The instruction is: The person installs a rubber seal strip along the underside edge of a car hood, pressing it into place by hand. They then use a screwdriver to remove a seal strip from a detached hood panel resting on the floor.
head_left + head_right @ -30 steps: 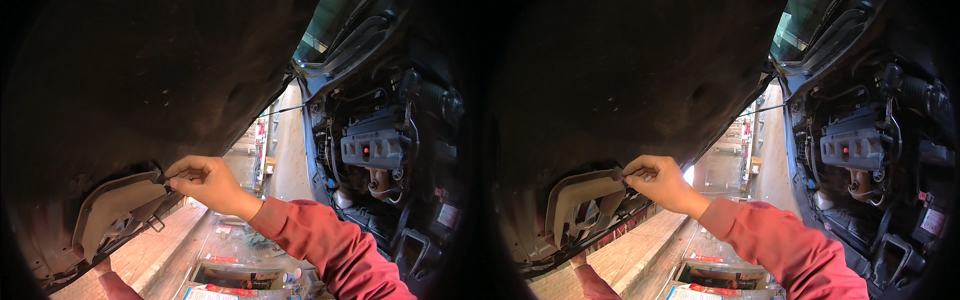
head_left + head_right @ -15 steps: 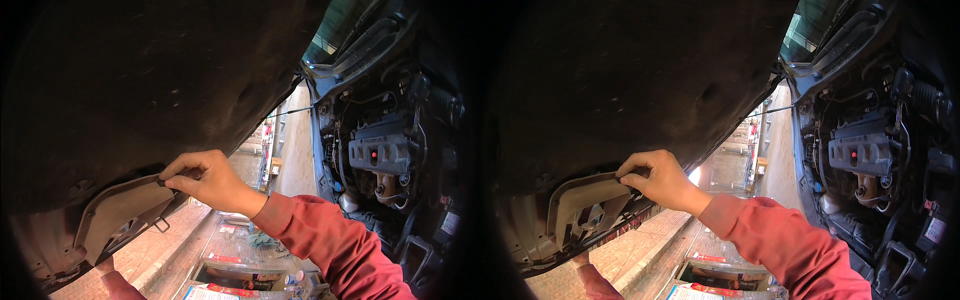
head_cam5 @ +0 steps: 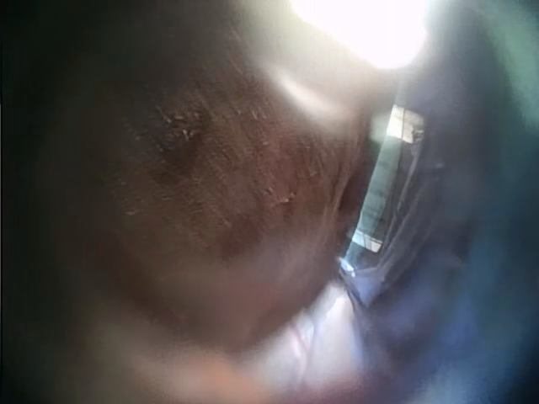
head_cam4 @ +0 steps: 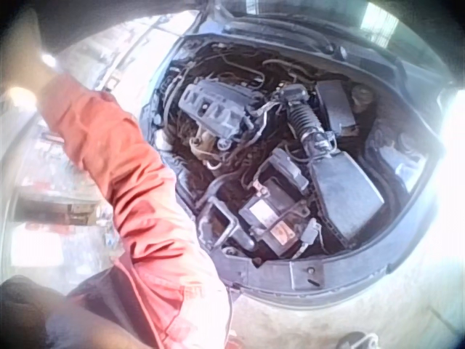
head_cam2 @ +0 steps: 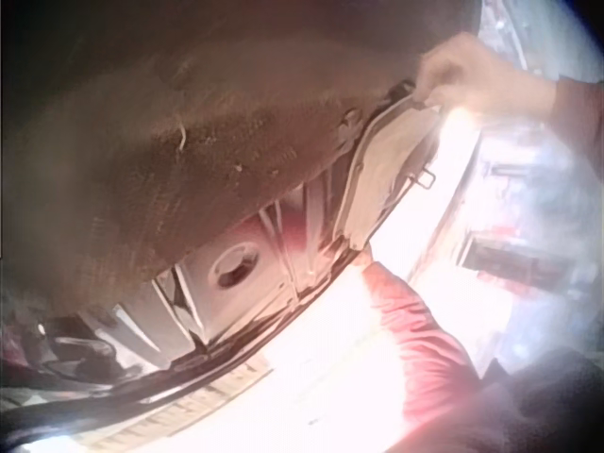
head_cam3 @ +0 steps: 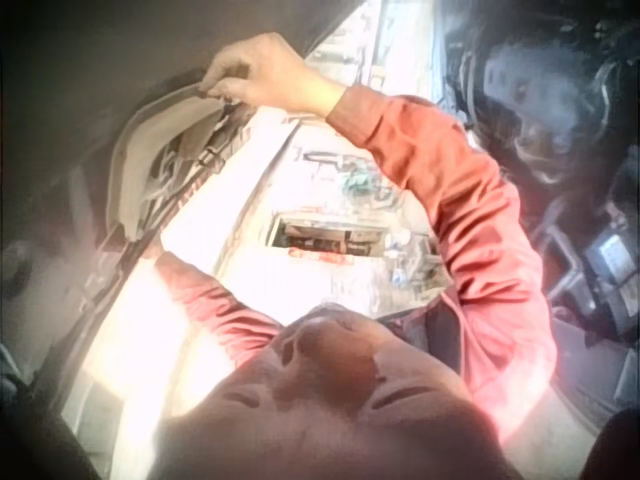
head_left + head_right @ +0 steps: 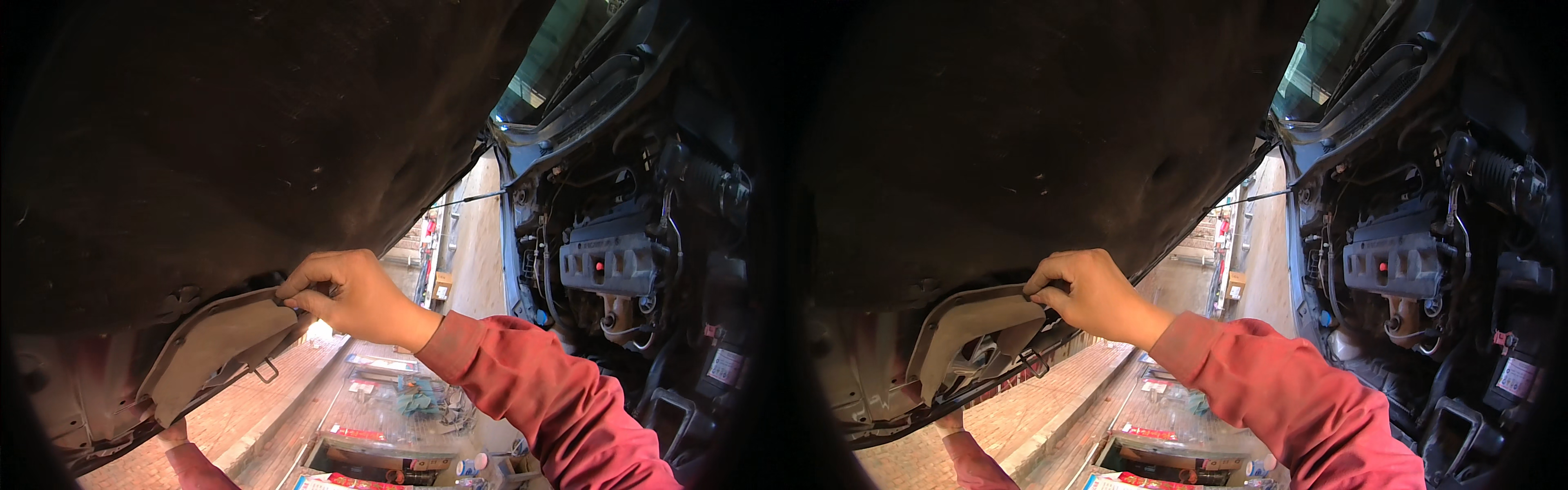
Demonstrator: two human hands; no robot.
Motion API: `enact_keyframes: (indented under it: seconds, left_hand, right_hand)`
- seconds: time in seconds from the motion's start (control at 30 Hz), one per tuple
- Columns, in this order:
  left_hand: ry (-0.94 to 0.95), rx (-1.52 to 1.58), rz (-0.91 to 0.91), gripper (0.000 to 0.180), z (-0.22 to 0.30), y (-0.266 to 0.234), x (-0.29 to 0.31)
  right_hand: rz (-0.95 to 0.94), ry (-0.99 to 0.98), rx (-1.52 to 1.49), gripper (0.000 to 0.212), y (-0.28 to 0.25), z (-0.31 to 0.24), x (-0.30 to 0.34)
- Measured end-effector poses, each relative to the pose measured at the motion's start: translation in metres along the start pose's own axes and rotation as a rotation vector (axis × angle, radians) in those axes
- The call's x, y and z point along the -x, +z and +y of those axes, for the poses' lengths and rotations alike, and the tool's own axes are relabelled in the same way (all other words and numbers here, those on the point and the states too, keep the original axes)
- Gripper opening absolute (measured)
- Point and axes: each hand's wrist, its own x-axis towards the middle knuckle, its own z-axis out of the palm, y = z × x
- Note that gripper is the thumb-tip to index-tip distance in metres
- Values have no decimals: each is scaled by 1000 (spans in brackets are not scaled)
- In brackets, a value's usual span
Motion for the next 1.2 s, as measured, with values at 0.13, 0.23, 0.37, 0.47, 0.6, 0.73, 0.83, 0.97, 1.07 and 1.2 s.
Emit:
enact_keyframes:
  seconds: [0.13,0.23,0.37,0.47,0.6,0.73,0.83,0.97,1.07,1.2]
  left_hand:
    - [7,-18,7,33,-1,-1,-1]
    - [11,-31,11,33,-1,0,-2]
    - [15,-45,17,32,-2,0,-3]
    - [15,-66,20,32,-2,0,-2]
    - [15,-89,19,32,-4,-2,0]
    - [13,-115,5,32,-4,-3,3]
    - [13,-128,-4,32,-4,-4,5]
    - [12,-145,-3,32,-2,-4,5]
    - [16,-159,-2,32,0,-4,4]
    - [20,-172,-2,32,0,-3,2]
  right_hand:
    - [-4,21,79,12,-2,-1,-1]
    - [-17,5,145,13,-4,-2,-1]
    - [-32,-37,219,14,-4,-3,1]
    - [-41,-52,231,13,-4,-1,2]
    - [-1,-106,230,11,0,2,4]
    - [98,-200,273,9,9,7,6]
    - [170,-267,351,8,17,9,7]
    - [232,-261,389,9,24,9,13]
    - [276,-249,370,14,29,8,15]
    - [352,-168,226,19,37,5,20]
